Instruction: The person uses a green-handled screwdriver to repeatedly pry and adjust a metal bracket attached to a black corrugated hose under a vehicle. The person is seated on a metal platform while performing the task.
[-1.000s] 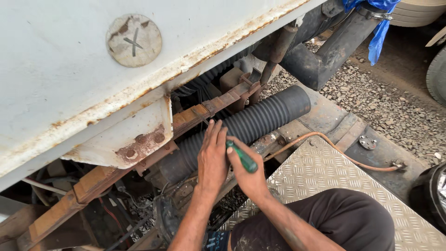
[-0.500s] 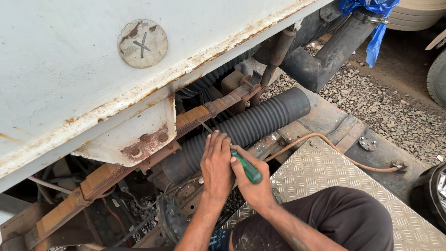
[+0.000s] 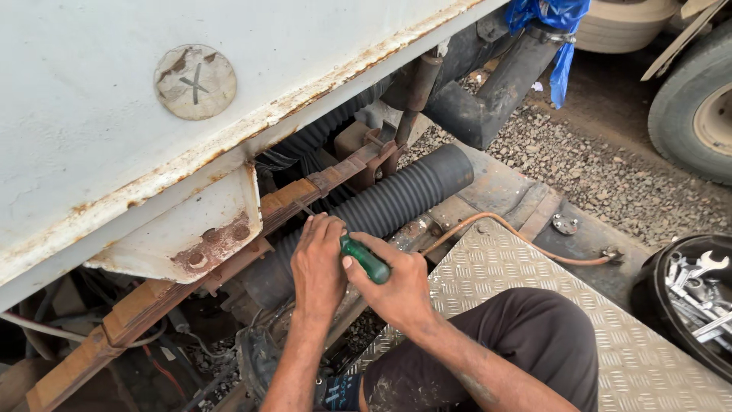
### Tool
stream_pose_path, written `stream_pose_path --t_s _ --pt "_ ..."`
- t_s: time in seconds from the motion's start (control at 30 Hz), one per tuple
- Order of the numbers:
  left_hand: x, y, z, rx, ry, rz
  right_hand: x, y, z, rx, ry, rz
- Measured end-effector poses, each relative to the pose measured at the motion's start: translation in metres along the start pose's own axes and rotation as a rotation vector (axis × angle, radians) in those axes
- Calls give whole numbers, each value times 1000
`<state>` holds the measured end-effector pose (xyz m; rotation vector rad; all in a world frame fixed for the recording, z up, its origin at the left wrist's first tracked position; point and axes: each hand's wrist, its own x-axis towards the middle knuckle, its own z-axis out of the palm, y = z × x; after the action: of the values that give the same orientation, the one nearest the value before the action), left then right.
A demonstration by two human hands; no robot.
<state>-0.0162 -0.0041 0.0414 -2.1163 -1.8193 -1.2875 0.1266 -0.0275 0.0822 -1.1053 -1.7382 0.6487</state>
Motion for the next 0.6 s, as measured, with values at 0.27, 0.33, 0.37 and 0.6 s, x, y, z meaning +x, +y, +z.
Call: stream_pose_path --t_s 0.27,0.33,0.37,0.6 --pt "2 -11 -7 -38 -67 66 0 -1 -11 -263 -155 34" --pt "3 -13 -12 -24 -85 31 6 7 -19 -313 -258 108" --pt "5 -14 -16 -17 -97 20 8 12 -22 -336 -302 148" --pt "20 -23 -72 -215 258 -145 -8 12 -6 190 -68 309"
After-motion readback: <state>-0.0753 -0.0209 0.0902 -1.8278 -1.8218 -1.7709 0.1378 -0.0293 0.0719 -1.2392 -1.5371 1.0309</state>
